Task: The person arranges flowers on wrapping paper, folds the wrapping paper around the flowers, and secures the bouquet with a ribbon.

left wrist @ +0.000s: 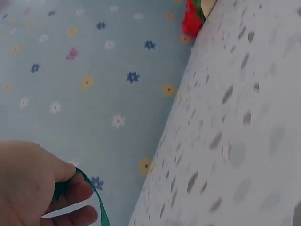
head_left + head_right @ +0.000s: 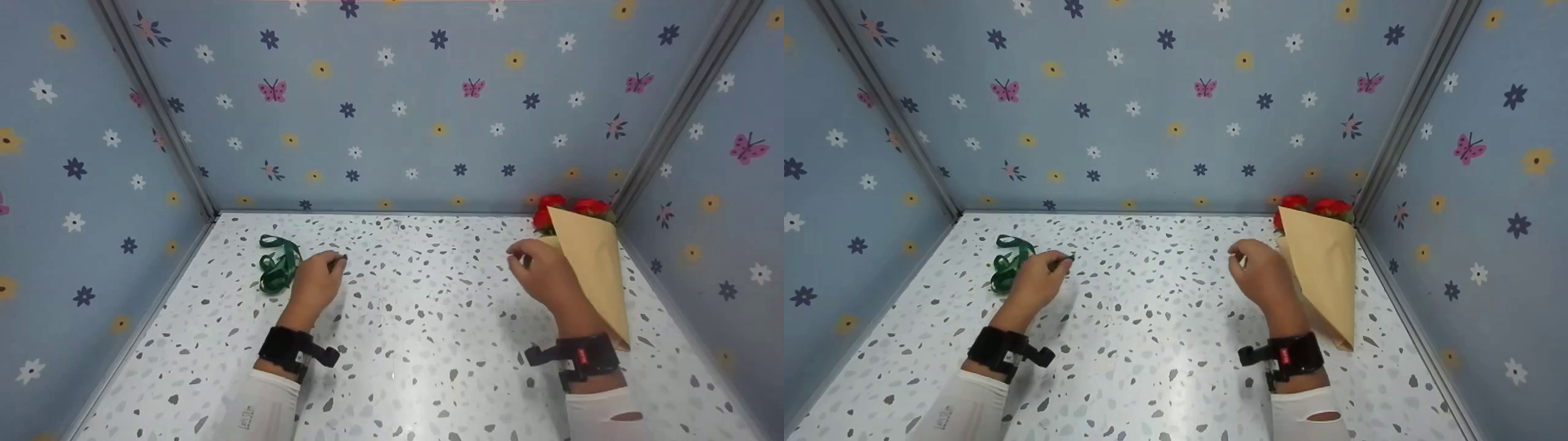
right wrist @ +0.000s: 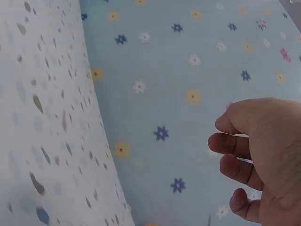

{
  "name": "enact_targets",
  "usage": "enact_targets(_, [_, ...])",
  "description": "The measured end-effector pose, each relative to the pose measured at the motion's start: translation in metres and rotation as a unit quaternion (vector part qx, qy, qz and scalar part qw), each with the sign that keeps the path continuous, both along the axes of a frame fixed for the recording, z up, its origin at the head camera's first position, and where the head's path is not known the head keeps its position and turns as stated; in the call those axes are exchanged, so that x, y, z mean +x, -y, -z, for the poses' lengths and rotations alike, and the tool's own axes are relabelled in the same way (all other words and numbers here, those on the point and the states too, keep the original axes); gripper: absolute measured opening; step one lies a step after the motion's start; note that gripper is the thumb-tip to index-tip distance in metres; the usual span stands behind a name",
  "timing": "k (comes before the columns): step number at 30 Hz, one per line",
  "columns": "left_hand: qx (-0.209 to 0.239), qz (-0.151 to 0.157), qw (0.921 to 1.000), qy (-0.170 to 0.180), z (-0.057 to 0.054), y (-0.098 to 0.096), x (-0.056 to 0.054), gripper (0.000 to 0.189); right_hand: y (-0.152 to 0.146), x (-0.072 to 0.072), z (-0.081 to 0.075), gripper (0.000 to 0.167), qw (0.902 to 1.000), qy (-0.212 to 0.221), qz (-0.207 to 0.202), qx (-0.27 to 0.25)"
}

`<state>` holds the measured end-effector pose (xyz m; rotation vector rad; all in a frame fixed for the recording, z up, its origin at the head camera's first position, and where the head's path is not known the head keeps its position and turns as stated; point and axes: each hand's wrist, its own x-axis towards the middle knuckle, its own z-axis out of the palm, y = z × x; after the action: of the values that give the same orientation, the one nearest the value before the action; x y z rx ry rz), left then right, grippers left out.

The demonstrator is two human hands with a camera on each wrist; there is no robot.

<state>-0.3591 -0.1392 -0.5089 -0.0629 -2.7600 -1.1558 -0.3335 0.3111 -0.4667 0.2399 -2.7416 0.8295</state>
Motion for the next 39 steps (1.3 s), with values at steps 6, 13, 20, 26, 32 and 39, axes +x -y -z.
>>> enact_targets(6, [0.101, 0.108, 0.9886, 0.027, -0.006, -0.064, 0.027, 0.022, 0.063, 0.004, 0.014, 0.032, 0.9825, 0.118, -0.100, -0.103])
enact_targets(13, [0.033, 0.223, 0.9738, -0.026, 0.011, -0.119, 0.058, 0.018, 0.101, 0.001, 0.053, 0.059, 0.8791, 0.336, -0.159, -0.298])
enact_targets(20, [-0.031, 0.305, 0.9516, -0.020, 0.013, -0.118, 0.058, 0.027, 0.098, -0.008, 0.069, 0.031, 0.8965, 0.291, -0.137, -0.305])
enact_targets(26, [-0.113, 0.201, 0.9730, -0.005, 0.016, -0.073, 0.028, 0.032, 0.081, -0.015, 0.061, 0.020, 0.9167, 0.283, -0.093, -0.267])
enact_targets(32, [-0.202, 0.144, 0.9687, 0.016, 0.032, -0.030, 0.014, 0.022, 0.093, -0.007, 0.062, 0.014, 0.9510, 0.271, -0.091, -0.118])
enact_targets(39, [-0.188, 0.161, 0.9688, -0.008, 0.030, -0.051, 0.017, 0.006, 0.126, 0.011, 0.064, 0.034, 0.9693, 0.208, -0.130, -0.017])
